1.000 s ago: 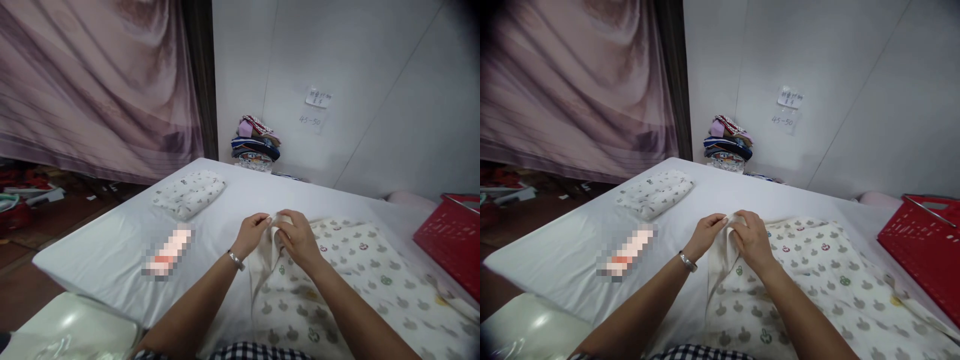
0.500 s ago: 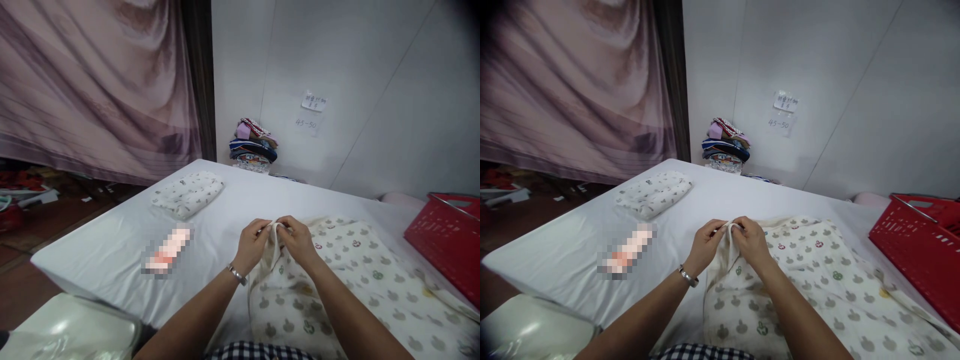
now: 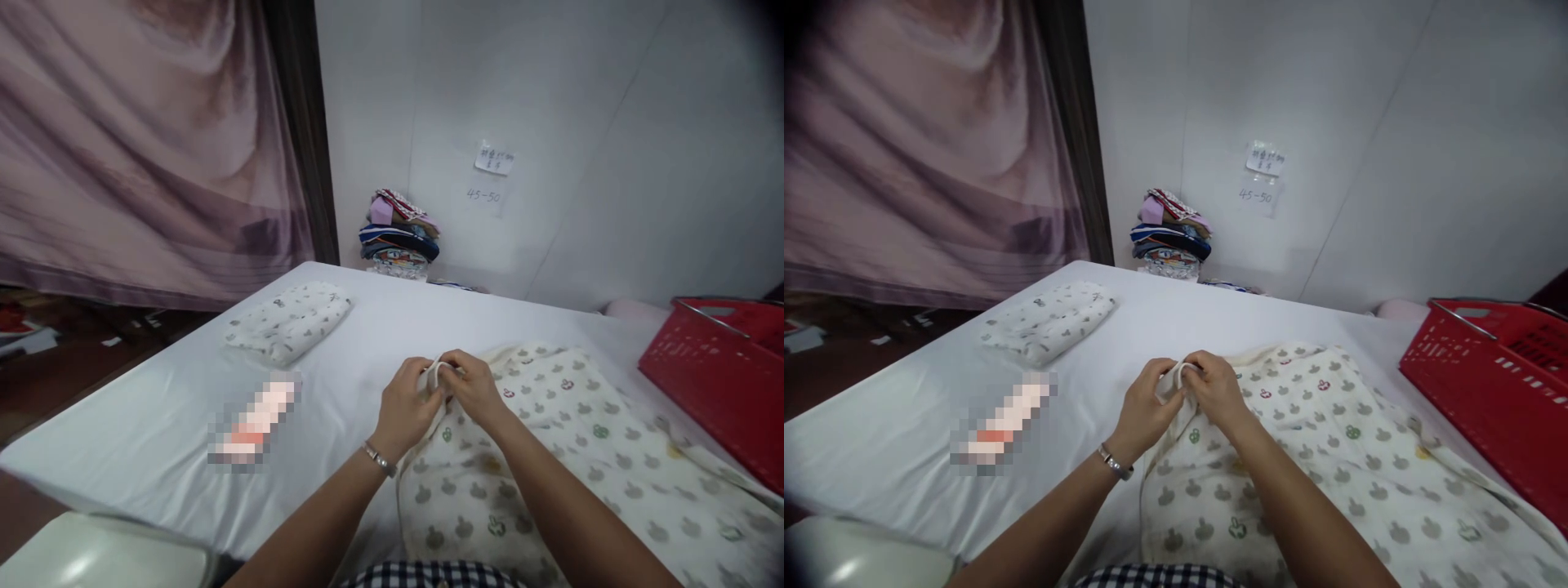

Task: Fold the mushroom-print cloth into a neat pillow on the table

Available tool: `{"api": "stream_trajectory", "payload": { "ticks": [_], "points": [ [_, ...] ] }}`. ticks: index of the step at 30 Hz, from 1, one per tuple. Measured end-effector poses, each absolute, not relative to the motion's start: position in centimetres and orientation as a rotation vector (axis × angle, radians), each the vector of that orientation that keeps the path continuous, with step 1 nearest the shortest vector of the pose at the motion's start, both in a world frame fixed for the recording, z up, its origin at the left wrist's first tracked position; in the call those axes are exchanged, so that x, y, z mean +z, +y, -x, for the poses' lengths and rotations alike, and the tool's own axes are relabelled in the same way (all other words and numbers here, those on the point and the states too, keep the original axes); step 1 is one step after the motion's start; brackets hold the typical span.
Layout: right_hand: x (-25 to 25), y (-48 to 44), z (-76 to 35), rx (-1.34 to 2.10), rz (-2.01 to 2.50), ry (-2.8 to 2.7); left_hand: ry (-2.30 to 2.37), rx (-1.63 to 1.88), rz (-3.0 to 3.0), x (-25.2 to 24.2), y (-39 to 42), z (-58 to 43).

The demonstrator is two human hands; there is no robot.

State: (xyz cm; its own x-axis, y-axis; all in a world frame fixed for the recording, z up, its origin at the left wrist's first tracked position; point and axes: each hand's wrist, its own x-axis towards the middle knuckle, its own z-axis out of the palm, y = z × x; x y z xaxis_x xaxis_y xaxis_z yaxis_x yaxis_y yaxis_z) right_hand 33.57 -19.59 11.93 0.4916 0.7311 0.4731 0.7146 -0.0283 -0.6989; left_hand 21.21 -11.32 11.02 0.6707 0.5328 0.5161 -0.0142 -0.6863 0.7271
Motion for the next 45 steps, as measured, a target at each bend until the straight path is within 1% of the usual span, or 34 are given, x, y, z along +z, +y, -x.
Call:
{"api": "stream_trajectory", "payload": {
  "ticks": [4,9,16,21,25,29,33,37,42,45],
  "points": [
    [12.0,-19.2,-33.5,-0.023,1.771,-1.282,0.506,0.972,-2.216,10.4,-11.3,-21.5],
    [11.7,-18.7,-33.6,-0.099,1.801,-1.375,0.624,0.996,-2.152,10.2,-9.9,-21.5],
    [8.6,-20.8,-37.4,-0.207,1.896,-1.461,0.698,1.199,-1.976,11.5,-7.3,-19.1],
    [6.9,-24.2,-41.4,-0.164,2.008,-1.480,0.747,1.235,-1.884,11.7,-6.6,-17.3],
    [5.8,-26.2,-44.1,-0.111,2.084,-1.462,0.689,1.221,-1.793,11.4,-6.5,-16.3],
    [4.9,-26.5,-45.6,0.015,2.148,-1.400,0.653,1.202,-1.756,11.3,-6.9,-15.3],
    [4.8,-25.5,-46.2,0.219,2.190,-1.237,0.588,1.183,-1.744,11.4,-7.5,-14.3],
    [6.0,-24.1,-46.8,0.446,2.322,-1.227,0.531,1.186,-1.801,11.8,-8.1,-13.6],
    [7.9,-22.2,-47.5,0.880,2.392,-1.239,0.461,1.214,-1.899,12.4,-8.7,-13.1],
    [8.4,-21.2,-47.7,1.016,2.428,-1.206,0.435,1.214,-1.940,12.5,-8.8,-12.9]
  ]
}}
